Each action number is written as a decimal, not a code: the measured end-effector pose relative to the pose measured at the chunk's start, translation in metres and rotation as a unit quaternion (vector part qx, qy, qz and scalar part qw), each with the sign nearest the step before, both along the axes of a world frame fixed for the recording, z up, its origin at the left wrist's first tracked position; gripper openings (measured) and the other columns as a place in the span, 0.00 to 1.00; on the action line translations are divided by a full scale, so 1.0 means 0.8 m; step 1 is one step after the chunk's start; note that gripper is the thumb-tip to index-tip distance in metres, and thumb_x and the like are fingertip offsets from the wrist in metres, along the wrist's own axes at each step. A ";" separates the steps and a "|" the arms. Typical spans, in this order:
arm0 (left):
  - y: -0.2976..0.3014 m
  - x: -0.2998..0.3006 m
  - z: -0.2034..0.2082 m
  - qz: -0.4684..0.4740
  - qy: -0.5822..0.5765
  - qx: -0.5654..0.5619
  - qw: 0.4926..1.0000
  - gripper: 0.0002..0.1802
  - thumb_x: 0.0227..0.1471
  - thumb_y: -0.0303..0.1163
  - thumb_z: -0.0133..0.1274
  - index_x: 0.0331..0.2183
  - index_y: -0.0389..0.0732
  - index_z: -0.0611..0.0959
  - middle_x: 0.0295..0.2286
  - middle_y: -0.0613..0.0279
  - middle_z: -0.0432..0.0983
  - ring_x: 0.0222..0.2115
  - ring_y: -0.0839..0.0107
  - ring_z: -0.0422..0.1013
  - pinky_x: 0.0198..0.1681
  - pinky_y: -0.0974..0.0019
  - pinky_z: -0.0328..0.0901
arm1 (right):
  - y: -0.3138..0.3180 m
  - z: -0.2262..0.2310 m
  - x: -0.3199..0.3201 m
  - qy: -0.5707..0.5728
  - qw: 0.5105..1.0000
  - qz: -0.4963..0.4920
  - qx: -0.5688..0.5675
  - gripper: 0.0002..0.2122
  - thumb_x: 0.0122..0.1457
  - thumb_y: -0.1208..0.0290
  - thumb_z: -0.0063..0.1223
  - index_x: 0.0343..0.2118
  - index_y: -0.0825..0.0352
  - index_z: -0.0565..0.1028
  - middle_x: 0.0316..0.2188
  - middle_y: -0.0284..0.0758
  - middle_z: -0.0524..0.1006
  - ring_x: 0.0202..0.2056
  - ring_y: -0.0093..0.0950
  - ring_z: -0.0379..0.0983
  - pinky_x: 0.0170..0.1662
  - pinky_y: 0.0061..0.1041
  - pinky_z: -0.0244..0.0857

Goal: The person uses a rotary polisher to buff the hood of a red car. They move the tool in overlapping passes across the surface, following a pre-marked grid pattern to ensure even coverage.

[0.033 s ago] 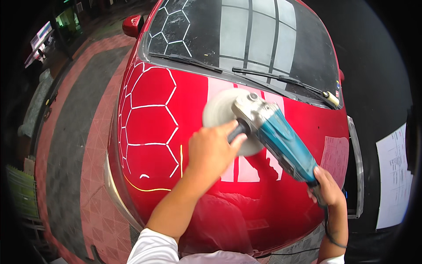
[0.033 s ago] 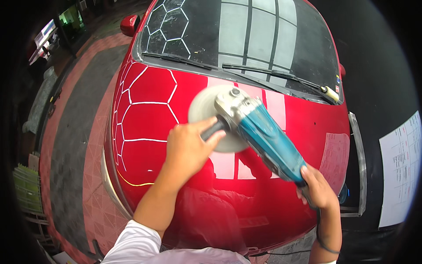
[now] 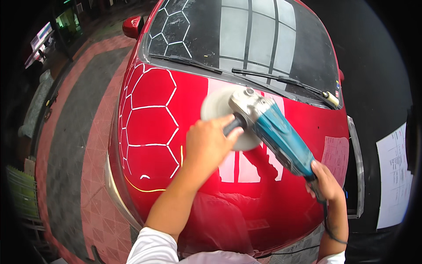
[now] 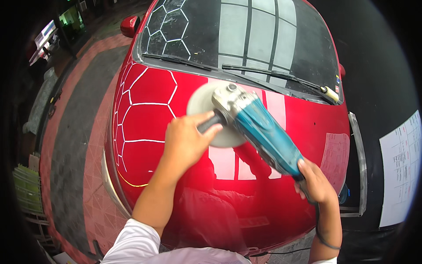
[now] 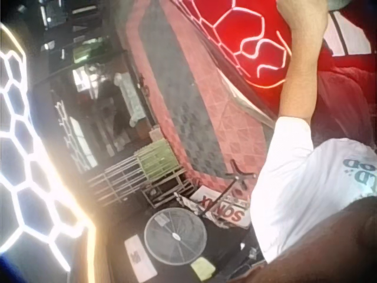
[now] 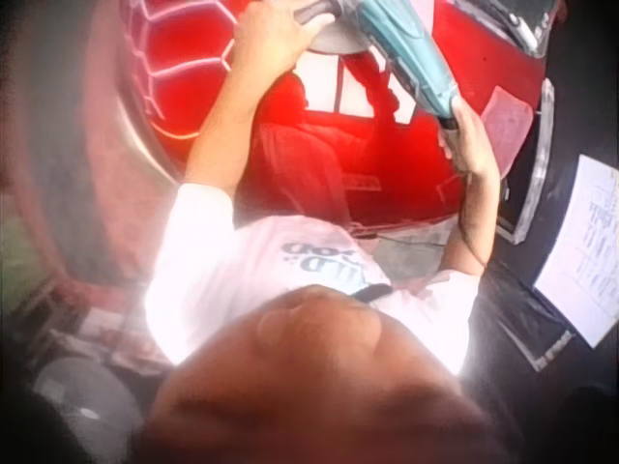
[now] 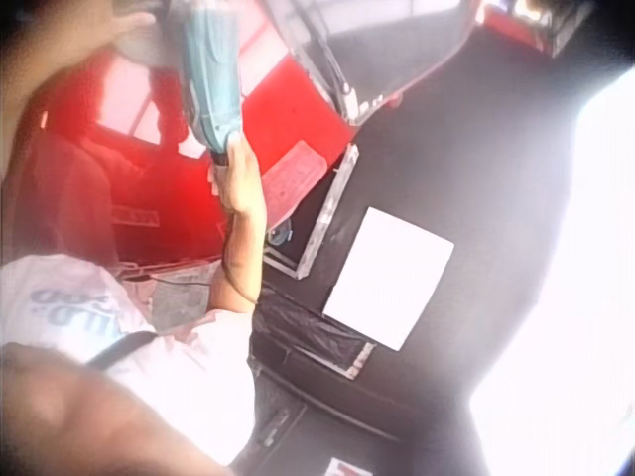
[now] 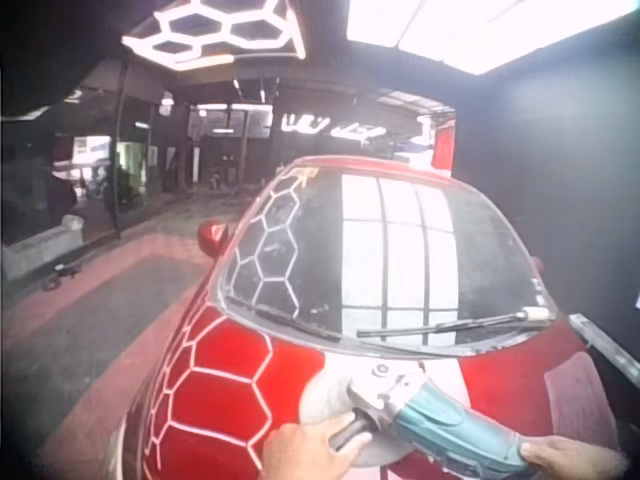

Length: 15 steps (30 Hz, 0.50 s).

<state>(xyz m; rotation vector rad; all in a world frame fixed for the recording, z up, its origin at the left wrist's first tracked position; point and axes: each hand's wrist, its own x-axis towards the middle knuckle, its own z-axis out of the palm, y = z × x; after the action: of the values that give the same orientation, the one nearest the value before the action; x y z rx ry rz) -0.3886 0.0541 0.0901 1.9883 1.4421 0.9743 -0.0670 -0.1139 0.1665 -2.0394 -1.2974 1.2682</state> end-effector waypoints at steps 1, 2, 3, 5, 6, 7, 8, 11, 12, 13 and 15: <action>0.028 -0.004 0.003 0.003 -0.005 0.017 1.000 0.25 0.53 0.45 0.74 0.50 0.45 0.93 0.35 0.43 0.88 0.34 0.47 0.86 0.42 0.54 0.79 | 0.024 -0.001 -0.004 -0.006 1.000 -0.001 0.014 0.32 0.78 0.38 0.34 0.52 0.69 0.75 0.20 0.38 0.75 0.16 0.25 0.71 0.21 0.26 0.65; 0.051 -0.011 0.007 -0.002 -0.006 0.006 1.000 0.25 0.53 0.45 0.74 0.51 0.45 0.93 0.36 0.42 0.88 0.35 0.47 0.86 0.43 0.54 0.79 | 0.044 -0.003 -0.009 -0.015 1.000 -0.002 0.022 0.32 0.78 0.38 0.33 0.52 0.69 0.75 0.19 0.37 0.75 0.15 0.25 0.70 0.21 0.27 0.65; 0.066 -0.017 0.011 -0.006 -0.012 0.006 1.000 0.26 0.53 0.45 0.74 0.51 0.44 0.92 0.36 0.42 0.88 0.36 0.48 0.86 0.44 0.55 0.79 | 0.057 -0.003 -0.013 -0.019 0.999 0.009 0.043 0.32 0.78 0.38 0.33 0.52 0.69 0.75 0.19 0.37 0.75 0.15 0.25 0.70 0.21 0.27 0.65; 0.076 -0.024 0.016 -0.014 -0.017 0.009 1.000 0.26 0.54 0.45 0.73 0.51 0.44 0.92 0.37 0.41 0.88 0.36 0.47 0.86 0.44 0.55 0.79 | 0.066 0.001 -0.013 -0.031 0.999 0.003 0.020 0.32 0.78 0.38 0.33 0.52 0.70 0.75 0.19 0.37 0.76 0.16 0.26 0.71 0.21 0.27 0.65; 0.073 -0.025 0.019 -0.016 -0.022 0.010 1.000 0.26 0.54 0.45 0.73 0.51 0.43 0.92 0.37 0.40 0.88 0.36 0.46 0.86 0.45 0.55 0.79 | 0.066 0.002 -0.011 -0.022 0.999 0.018 0.031 0.32 0.78 0.38 0.33 0.52 0.70 0.75 0.20 0.38 0.76 0.16 0.26 0.72 0.21 0.27 0.66; 0.063 -0.025 0.021 -0.018 -0.010 0.010 1.000 0.25 0.54 0.45 0.73 0.51 0.43 0.92 0.36 0.41 0.88 0.36 0.46 0.86 0.44 0.55 0.79 | 0.058 0.004 -0.009 -0.026 1.000 0.001 0.010 0.33 0.78 0.38 0.33 0.53 0.70 0.75 0.20 0.37 0.76 0.16 0.26 0.71 0.21 0.27 0.66; 0.047 -0.021 0.020 -0.018 -0.001 0.012 1.000 0.25 0.55 0.45 0.72 0.51 0.43 0.92 0.36 0.41 0.88 0.35 0.45 0.86 0.43 0.54 0.79 | 0.045 0.005 -0.006 -0.017 1.000 -0.004 0.005 0.33 0.78 0.38 0.34 0.54 0.71 0.75 0.20 0.37 0.75 0.16 0.25 0.71 0.21 0.26 0.66; -0.011 -0.002 0.013 -0.036 0.025 -0.016 0.999 0.25 0.57 0.46 0.71 0.51 0.42 0.92 0.32 0.43 0.87 0.32 0.44 0.85 0.38 0.51 0.79 | -0.008 0.012 0.007 -0.020 0.999 -0.028 -0.027 0.34 0.78 0.39 0.35 0.57 0.72 0.75 0.21 0.36 0.75 0.17 0.25 0.72 0.22 0.25 0.66; -0.029 0.002 0.011 -0.051 0.030 -0.004 0.998 0.25 0.57 0.46 0.71 0.51 0.42 0.91 0.31 0.43 0.87 0.31 0.45 0.84 0.37 0.50 0.79 | -0.027 0.015 0.009 -0.002 0.999 -0.022 -0.023 0.34 0.78 0.39 0.35 0.58 0.72 0.75 0.22 0.36 0.75 0.18 0.25 0.72 0.22 0.25 0.66; -0.045 0.005 0.008 -0.065 0.044 0.009 0.997 0.25 0.58 0.47 0.71 0.51 0.41 0.91 0.30 0.44 0.87 0.29 0.45 0.84 0.35 0.48 0.79 | -0.047 0.019 0.011 0.005 0.999 -0.022 -0.023 0.33 0.78 0.40 0.35 0.58 0.72 0.75 0.22 0.36 0.76 0.18 0.24 0.72 0.22 0.25 0.66; -0.062 0.011 0.004 -0.081 0.028 0.009 0.996 0.25 0.58 0.45 0.71 0.51 0.40 0.90 0.30 0.44 0.87 0.29 0.46 0.84 0.34 0.48 0.78 | -0.067 0.022 0.018 0.012 0.999 -0.024 -0.020 0.33 0.78 0.40 0.35 0.59 0.72 0.74 0.22 0.36 0.76 0.18 0.24 0.72 0.22 0.25 0.66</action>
<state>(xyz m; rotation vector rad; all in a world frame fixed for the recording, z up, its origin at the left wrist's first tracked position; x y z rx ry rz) -0.3796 0.0043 0.0931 2.1230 1.2805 0.8699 -0.0527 -0.1676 0.1840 -2.0640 -1.2138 1.3033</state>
